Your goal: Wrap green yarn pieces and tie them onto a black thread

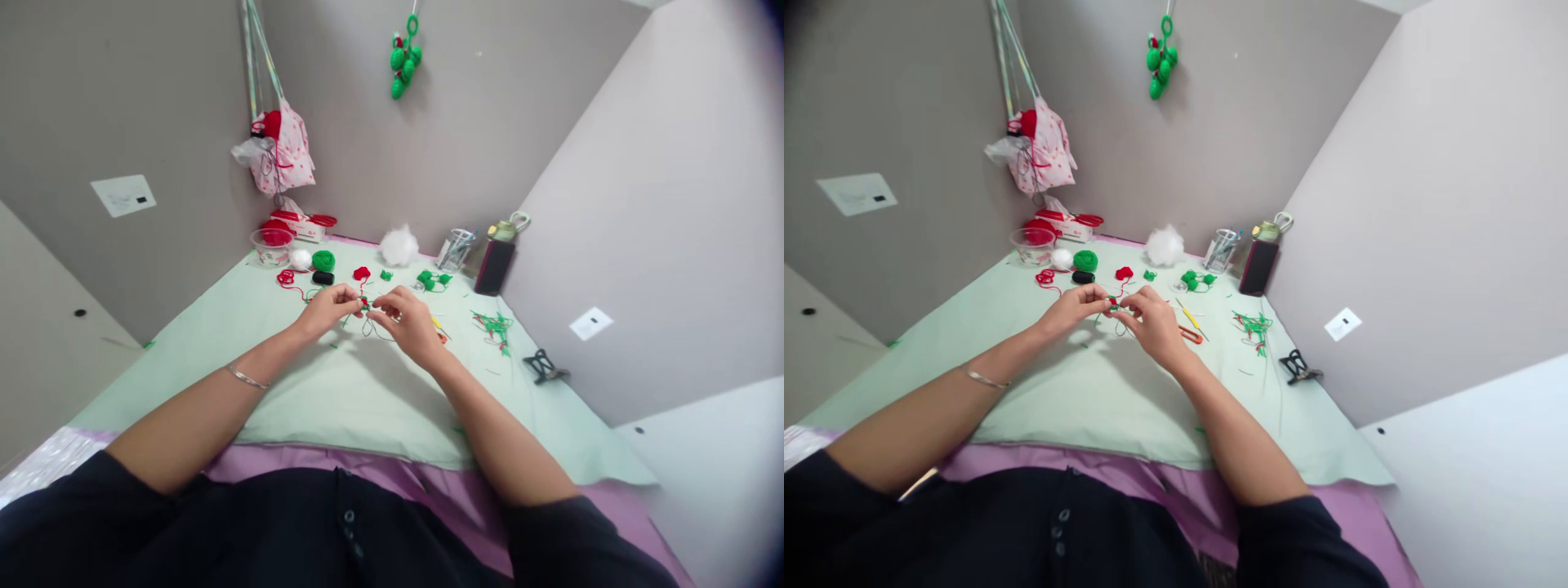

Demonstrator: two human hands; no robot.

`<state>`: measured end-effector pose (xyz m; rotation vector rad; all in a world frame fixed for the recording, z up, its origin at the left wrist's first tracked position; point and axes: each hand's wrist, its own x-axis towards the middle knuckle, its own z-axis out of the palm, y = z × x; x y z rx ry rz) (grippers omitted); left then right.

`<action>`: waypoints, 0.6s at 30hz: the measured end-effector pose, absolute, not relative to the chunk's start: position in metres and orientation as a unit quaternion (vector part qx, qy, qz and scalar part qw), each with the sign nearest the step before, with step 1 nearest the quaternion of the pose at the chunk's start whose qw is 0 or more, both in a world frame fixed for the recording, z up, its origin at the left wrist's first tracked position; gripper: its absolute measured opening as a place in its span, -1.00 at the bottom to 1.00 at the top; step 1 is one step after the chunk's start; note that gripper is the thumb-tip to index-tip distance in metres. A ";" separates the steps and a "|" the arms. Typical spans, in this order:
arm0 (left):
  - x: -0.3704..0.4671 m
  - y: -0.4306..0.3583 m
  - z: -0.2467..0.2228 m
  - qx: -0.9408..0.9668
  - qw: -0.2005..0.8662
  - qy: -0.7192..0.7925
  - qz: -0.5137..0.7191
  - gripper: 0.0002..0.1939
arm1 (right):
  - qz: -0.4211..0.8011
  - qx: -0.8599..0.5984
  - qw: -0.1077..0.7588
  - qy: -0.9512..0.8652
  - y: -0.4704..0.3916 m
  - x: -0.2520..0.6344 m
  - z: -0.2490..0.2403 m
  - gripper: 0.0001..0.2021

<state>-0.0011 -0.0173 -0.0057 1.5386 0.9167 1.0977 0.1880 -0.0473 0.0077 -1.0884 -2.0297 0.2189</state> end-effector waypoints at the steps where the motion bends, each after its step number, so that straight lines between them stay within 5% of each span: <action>1: 0.000 -0.017 -0.006 0.640 0.499 0.370 0.452 -0.73 | 0.064 -0.433 0.387 -0.812 -0.048 0.187 0.004 -0.89; 6: 0.002 -0.018 -0.008 0.646 0.511 0.358 0.439 -0.75 | 0.056 -0.428 0.380 -0.818 -0.047 0.188 0.005 -0.90; 10: -0.001 -0.015 -0.008 0.644 0.501 0.369 0.445 -0.77 | 0.272 -0.363 0.414 -0.789 -0.062 0.195 0.030 -0.91; 14: -0.008 -0.007 -0.011 0.618 0.501 0.391 0.463 -0.77 | 0.484 -0.205 0.291 -0.799 -0.082 0.206 0.055 -0.88; 18: -0.013 0.001 -0.016 0.595 0.512 0.398 0.474 -0.74 | 0.548 -0.065 0.147 -0.821 -0.092 0.209 0.066 -0.85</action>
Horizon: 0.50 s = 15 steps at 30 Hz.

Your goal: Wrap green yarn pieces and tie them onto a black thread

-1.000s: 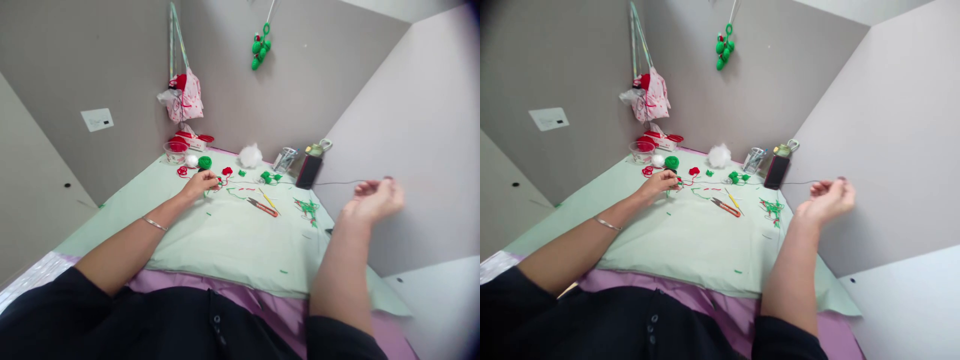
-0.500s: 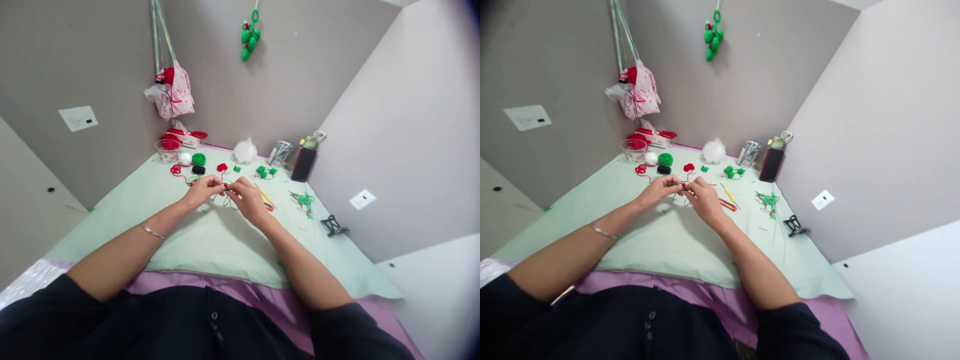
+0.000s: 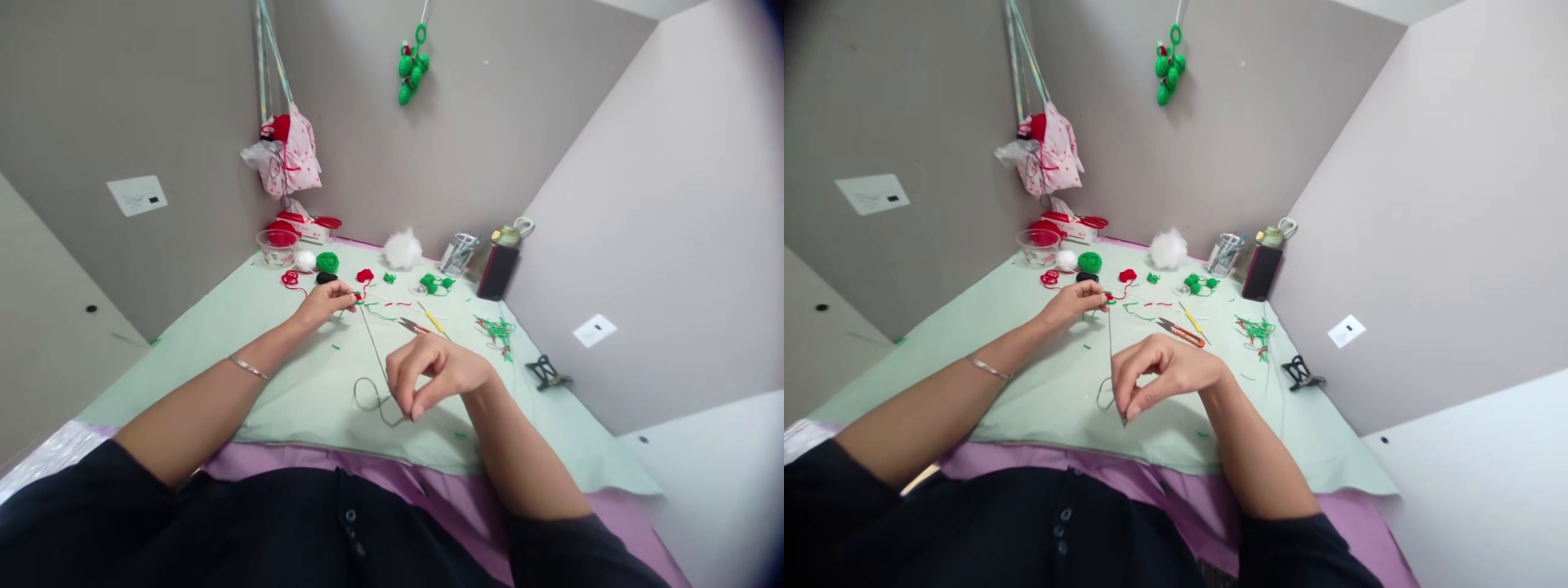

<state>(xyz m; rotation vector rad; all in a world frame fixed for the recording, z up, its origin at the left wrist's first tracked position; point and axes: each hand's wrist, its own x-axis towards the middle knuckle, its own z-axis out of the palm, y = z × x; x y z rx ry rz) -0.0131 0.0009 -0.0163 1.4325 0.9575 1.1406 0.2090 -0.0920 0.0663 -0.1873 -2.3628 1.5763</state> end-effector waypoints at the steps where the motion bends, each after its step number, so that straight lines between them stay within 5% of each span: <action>1: -0.013 0.002 -0.017 0.597 0.513 0.396 0.472 -0.74 | 0.556 -0.046 0.121 -0.821 -0.092 0.209 0.067 -0.85; 8: -0.010 -0.001 -0.014 0.533 0.602 0.347 0.483 -0.66 | 0.533 -0.218 0.035 -0.817 -0.081 0.211 0.051 -0.73; 15: -0.011 -0.003 -0.013 0.502 0.638 0.333 0.480 -0.61 | 0.060 -0.543 0.067 -0.835 -0.049 0.232 0.025 -0.73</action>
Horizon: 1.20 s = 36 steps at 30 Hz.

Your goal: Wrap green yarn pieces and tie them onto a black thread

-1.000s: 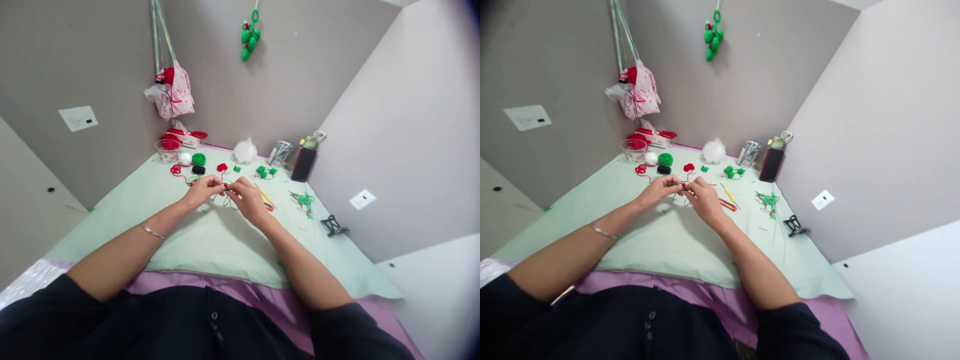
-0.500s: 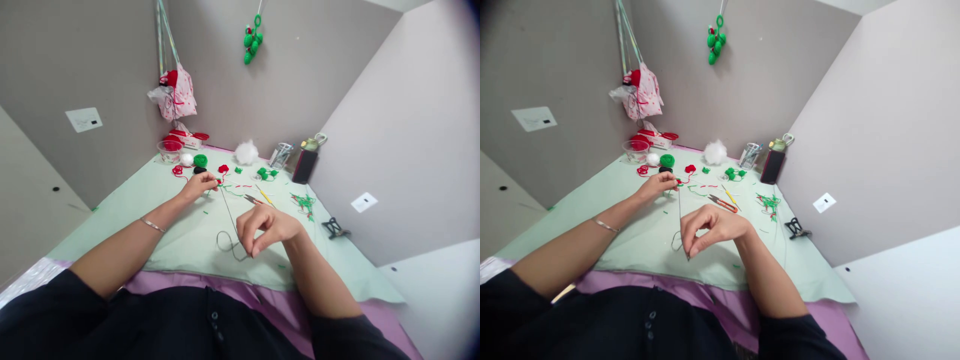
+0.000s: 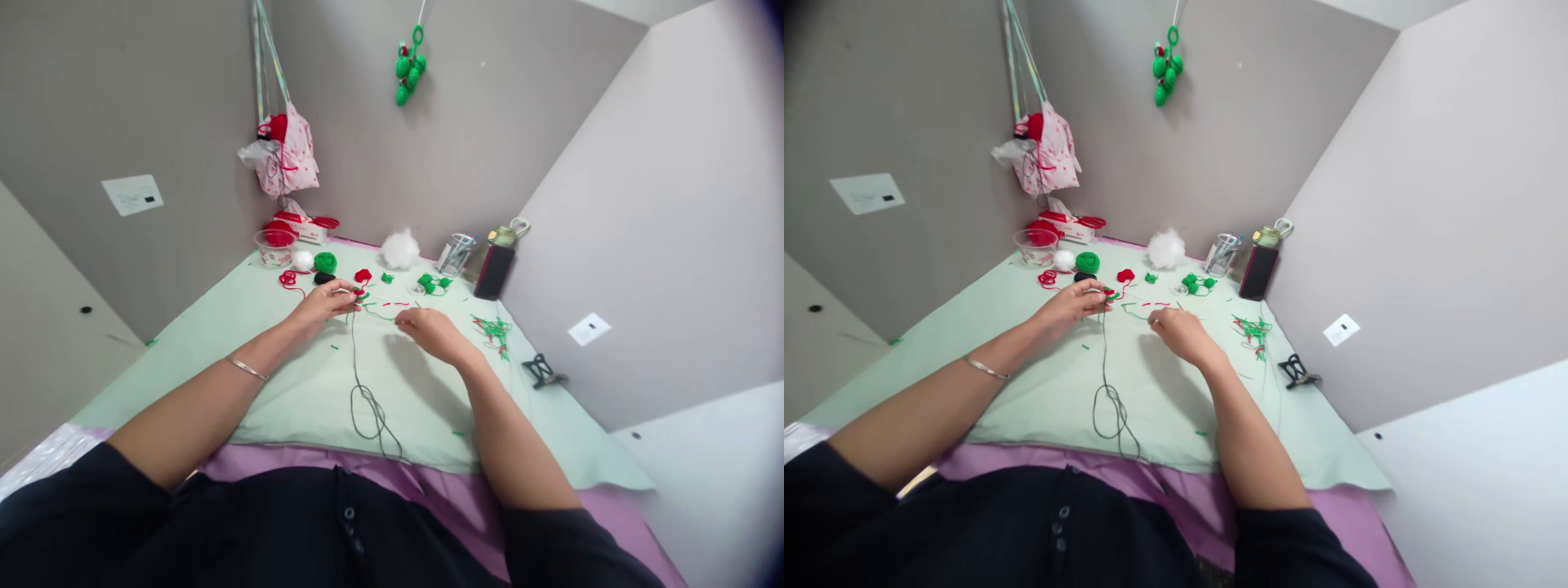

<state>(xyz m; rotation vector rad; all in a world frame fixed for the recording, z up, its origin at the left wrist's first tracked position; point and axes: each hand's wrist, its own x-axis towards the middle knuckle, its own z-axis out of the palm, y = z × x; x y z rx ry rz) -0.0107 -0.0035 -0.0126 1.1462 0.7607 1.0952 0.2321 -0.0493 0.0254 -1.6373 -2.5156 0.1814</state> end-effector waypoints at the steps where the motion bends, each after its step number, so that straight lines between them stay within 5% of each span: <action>1: -0.011 -0.004 -0.012 0.503 0.638 0.332 0.479 -0.61 | 0.010 -0.576 0.049 -0.816 -0.045 0.237 0.023 -0.74; 5: -0.010 -0.006 -0.010 0.507 0.643 0.332 0.468 -0.65 | -0.051 -0.627 -0.051 -0.776 -0.033 0.250 0.010 -0.76; 9: -0.009 -0.008 -0.008 0.508 0.643 0.331 0.468 -0.67 | -0.041 -0.623 -0.061 -0.778 -0.026 0.253 0.002 -0.81; 20: -0.009 -0.005 -0.013 0.524 0.590 0.376 0.487 -0.74 | 0.074 -0.502 0.270 -0.818 -0.040 0.229 0.017 -0.72; 36: -0.002 -0.013 -0.012 0.478 0.672 0.302 0.478 -0.90 | -0.058 -0.456 0.286 -0.841 -0.045 0.210 0.009 -0.73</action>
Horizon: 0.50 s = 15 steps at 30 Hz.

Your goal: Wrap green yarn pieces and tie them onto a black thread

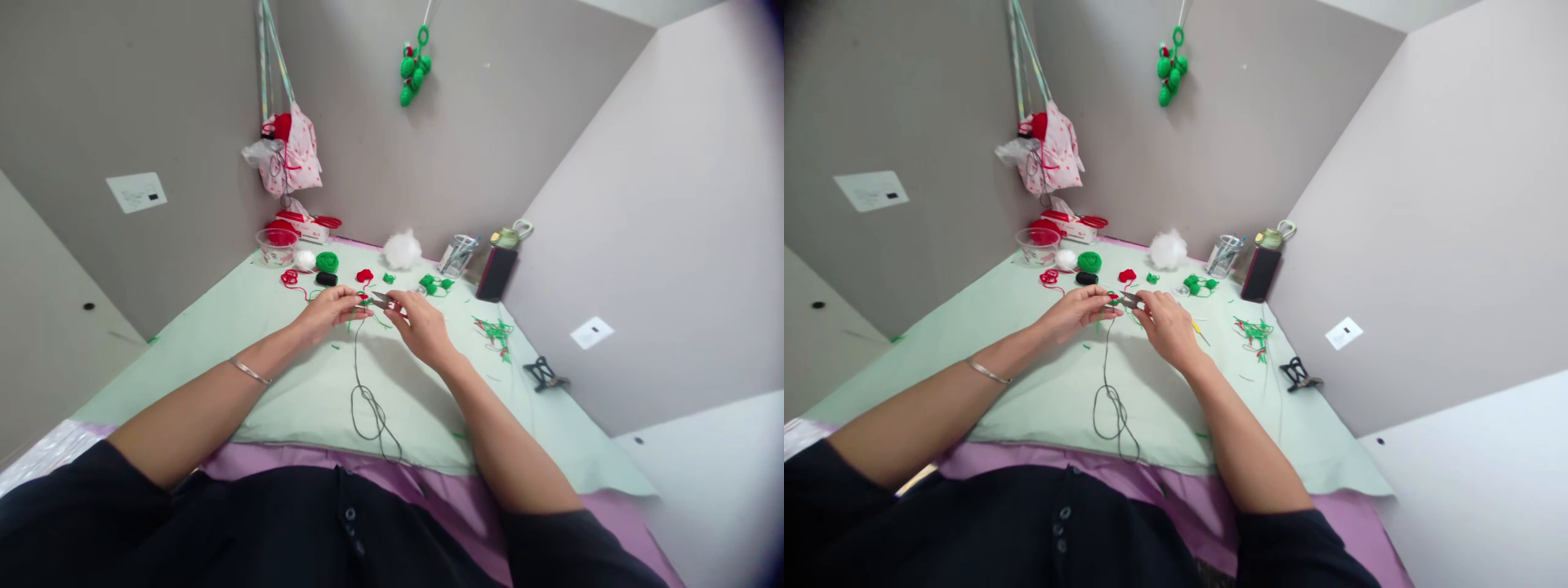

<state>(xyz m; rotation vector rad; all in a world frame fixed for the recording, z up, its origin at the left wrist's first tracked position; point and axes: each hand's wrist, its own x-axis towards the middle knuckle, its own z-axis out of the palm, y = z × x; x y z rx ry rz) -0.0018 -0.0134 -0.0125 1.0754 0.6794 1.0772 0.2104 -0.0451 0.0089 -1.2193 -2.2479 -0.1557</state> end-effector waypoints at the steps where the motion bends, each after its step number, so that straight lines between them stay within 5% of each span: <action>1: -0.001 -0.014 -0.013 0.479 0.673 0.300 0.477 -0.90 | -0.067 -0.457 0.280 -0.842 -0.045 0.210 0.008 -0.74; 15: 0.001 -0.015 -0.013 0.475 0.701 0.260 0.464 -0.87 | -0.059 -0.469 0.283 -0.835 -0.048 0.201 0.006 -0.77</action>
